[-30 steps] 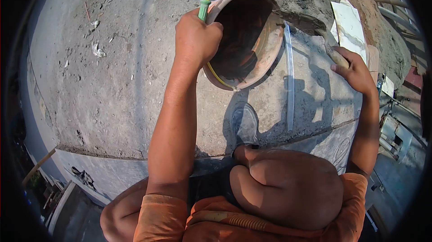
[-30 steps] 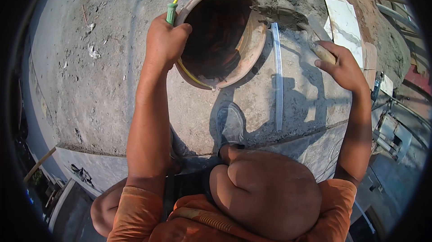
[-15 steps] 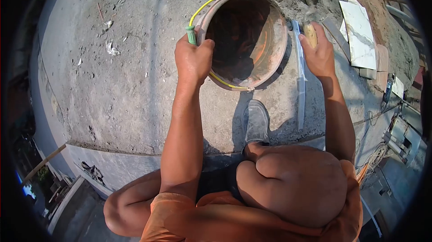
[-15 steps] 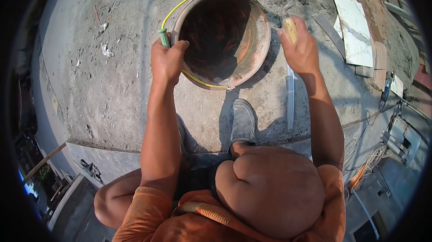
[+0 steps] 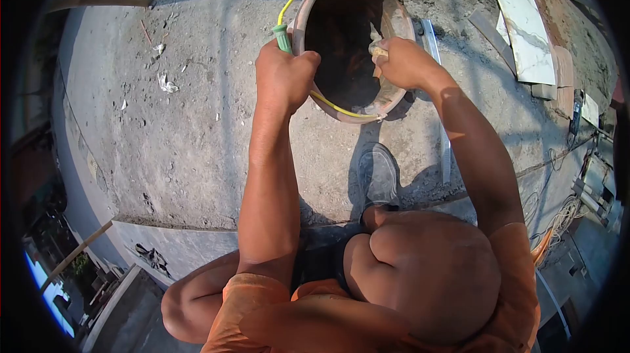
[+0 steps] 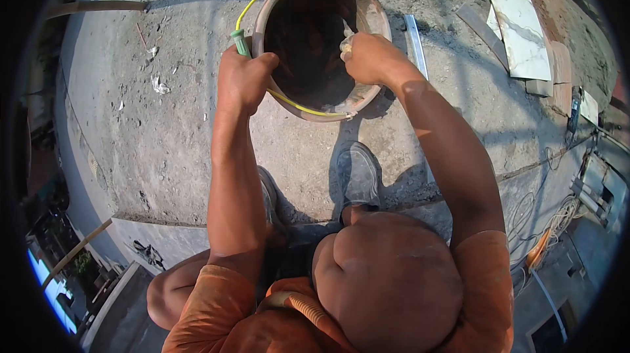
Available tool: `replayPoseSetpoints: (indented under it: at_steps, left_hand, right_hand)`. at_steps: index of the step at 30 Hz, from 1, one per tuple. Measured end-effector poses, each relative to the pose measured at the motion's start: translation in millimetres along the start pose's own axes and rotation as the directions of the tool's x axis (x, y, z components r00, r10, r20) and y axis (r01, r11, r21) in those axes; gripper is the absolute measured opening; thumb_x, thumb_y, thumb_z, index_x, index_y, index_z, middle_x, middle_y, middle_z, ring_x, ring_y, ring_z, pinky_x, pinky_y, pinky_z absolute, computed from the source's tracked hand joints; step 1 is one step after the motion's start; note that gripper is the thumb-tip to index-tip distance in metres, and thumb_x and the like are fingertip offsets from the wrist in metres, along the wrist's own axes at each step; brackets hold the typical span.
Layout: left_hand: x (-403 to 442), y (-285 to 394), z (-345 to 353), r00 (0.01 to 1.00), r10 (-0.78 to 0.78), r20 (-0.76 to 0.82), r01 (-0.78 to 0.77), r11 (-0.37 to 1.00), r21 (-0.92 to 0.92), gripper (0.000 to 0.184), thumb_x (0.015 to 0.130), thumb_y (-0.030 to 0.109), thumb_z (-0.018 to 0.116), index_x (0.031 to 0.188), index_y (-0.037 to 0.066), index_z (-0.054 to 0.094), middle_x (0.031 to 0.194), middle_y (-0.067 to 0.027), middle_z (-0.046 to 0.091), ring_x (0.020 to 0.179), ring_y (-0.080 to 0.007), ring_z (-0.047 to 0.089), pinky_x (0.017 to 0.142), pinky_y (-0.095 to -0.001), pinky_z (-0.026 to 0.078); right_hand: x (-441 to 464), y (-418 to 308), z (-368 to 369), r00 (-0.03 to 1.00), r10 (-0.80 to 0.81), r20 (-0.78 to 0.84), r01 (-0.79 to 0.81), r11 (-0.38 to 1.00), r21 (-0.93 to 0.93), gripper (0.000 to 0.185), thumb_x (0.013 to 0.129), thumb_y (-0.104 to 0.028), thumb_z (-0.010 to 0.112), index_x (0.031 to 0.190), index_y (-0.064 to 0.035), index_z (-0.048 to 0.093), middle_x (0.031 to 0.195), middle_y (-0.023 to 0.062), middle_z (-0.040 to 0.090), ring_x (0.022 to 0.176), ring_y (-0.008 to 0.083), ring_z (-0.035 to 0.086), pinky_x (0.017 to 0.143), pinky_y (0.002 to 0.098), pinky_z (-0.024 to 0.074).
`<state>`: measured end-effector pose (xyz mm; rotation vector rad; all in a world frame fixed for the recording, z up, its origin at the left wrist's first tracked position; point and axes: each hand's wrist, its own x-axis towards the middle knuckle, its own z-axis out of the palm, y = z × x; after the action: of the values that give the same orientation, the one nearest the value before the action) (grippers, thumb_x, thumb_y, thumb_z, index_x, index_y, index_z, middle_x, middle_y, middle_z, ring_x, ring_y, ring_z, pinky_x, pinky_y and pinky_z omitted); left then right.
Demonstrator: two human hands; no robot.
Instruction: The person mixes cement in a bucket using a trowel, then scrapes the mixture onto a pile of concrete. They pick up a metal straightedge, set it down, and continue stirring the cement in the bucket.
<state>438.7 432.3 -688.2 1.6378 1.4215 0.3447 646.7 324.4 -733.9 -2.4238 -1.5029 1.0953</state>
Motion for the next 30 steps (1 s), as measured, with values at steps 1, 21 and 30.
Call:
replayPoseSetpoints:
  at_steps: [1,21,30]
  left_hand:
    - [4,-3,-5,0.997,-0.047,0.061,0.049,0.998,-0.027,0.026,0.076,0.011,0.07,0.096,-0.007,0.07,0.079,-0.0177,0.072,0.071,-0.0267,0.071,0.07,-0.0397,0.056]
    - [21,-19,-26,0.983,0.098,0.157,-0.093,0.995,-0.041,0.03,0.079,0.008,0.067,0.105,-0.007,0.069,0.084,-0.0091,0.069,0.073,-0.0172,0.064,0.069,-0.0343,0.053]
    - [10,7,-11,0.982,0.155,0.106,-0.165,0.982,0.097,0.025,0.078,0.01,0.068,0.096,-0.007,0.068,0.078,-0.0104,0.068,0.07,-0.017,0.063,0.069,-0.0351,0.053]
  right_hand:
    - [-7,-13,8,0.999,-0.028,-0.038,0.028,0.999,0.018,0.039,0.096,-0.024,0.063,0.125,0.0027,0.066,0.106,0.0294,0.071,0.106,0.045,0.068,0.094,0.0502,0.0526]
    - [-47,-22,-11,0.962,-0.056,0.266,0.12,0.965,-0.232,0.041,0.095,-0.02,0.062,0.134,-0.007,0.062,0.112,0.0267,0.07,0.112,0.0416,0.066,0.095,0.0516,0.0522]
    - [-41,-13,22,0.95,-0.158,-0.269,0.074,0.952,-0.297,0.019,0.093,-0.009,0.055,0.1,-0.002,0.071,0.08,0.0215,0.072,0.08,0.0402,0.073,0.074,0.0515,0.0574]
